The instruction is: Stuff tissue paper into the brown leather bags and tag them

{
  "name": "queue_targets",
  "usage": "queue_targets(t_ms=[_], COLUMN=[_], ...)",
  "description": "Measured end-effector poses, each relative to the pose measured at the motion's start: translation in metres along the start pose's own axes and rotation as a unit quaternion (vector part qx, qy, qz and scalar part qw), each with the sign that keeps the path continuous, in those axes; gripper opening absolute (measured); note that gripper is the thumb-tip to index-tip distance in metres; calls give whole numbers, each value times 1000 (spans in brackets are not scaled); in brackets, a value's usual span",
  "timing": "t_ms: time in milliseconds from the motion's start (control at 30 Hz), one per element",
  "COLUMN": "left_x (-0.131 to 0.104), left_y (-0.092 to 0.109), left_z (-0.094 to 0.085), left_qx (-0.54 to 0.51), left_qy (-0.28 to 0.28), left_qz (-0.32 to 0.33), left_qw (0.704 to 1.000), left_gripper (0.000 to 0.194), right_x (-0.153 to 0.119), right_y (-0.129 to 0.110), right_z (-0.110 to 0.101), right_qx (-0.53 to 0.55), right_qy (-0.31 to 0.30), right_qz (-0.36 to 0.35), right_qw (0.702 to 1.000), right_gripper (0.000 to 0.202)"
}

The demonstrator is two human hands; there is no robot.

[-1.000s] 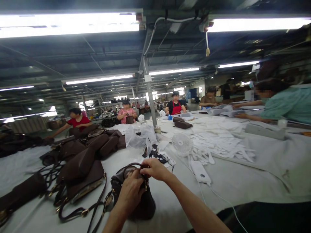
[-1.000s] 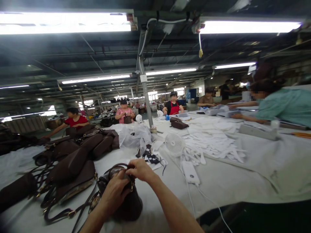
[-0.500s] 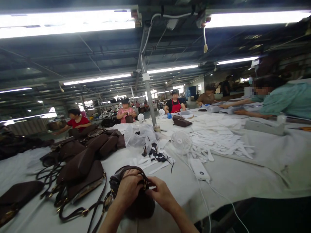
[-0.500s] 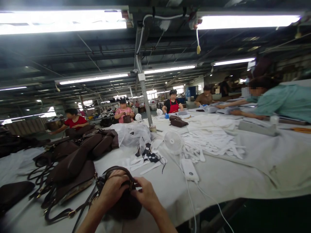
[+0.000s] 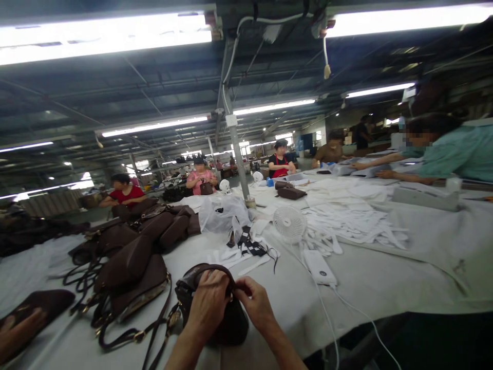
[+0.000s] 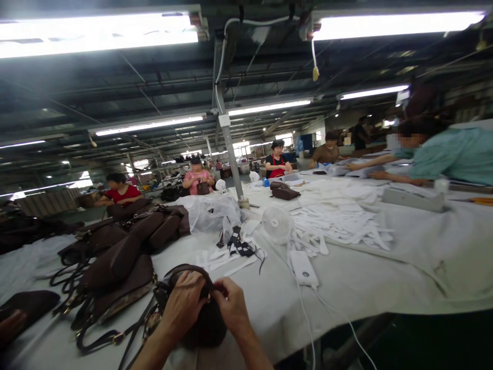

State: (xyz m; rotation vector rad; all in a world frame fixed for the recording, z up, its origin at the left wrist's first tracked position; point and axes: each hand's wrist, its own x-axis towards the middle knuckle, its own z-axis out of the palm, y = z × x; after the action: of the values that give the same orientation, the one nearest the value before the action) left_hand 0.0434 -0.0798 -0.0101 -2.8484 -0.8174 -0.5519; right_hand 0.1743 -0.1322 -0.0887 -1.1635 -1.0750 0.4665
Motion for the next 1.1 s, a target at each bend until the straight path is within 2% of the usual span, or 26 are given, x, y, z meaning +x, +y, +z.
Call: queue_targets(t_ms=[167,367,500,533,667,733,800,900,1000,1100], left_x=[1,1,1,1,1,-1,-3,-6,-8,-7], left_y=[1,-8,-9,-8,-5,-8,-14,-24,-30,-29], left_z=[2,24,35,37,43,43,39,25,3,-20], left_qx=[43,36,-33,-47,-54,-44,-37,-46,-80,-120], left_qy=[-20,48,119,137,167,177,179,152,109,43], left_qz=[43,110,126,117,47,27,3,-66,-133,-168], left_qw=[998,992,984,983,983,983,983,985,982,977], left_gripper=[11,3,15,17,18,15,14,19,21,20], right_x=[1,-7,-13,-13,-4,0,2,-1,-3,-4], right_y=[3,13,24,25,21,15,11,7,3,-1], right_z=[1,-4,7,12,34,39,38,33,26,18], right_qx=[55,111,72,53,0,-15,-34,-84,-109,-113], right_qy=[21,-12,-49,-46,11,9,-6,-14,-27,-61], right_qz=[26,9,-10,-16,-19,-9,-2,10,21,25], right_qw=[998,994,996,997,1000,1000,999,996,993,991], right_gripper=[11,13,50,54,32,20,13,7,9,9])
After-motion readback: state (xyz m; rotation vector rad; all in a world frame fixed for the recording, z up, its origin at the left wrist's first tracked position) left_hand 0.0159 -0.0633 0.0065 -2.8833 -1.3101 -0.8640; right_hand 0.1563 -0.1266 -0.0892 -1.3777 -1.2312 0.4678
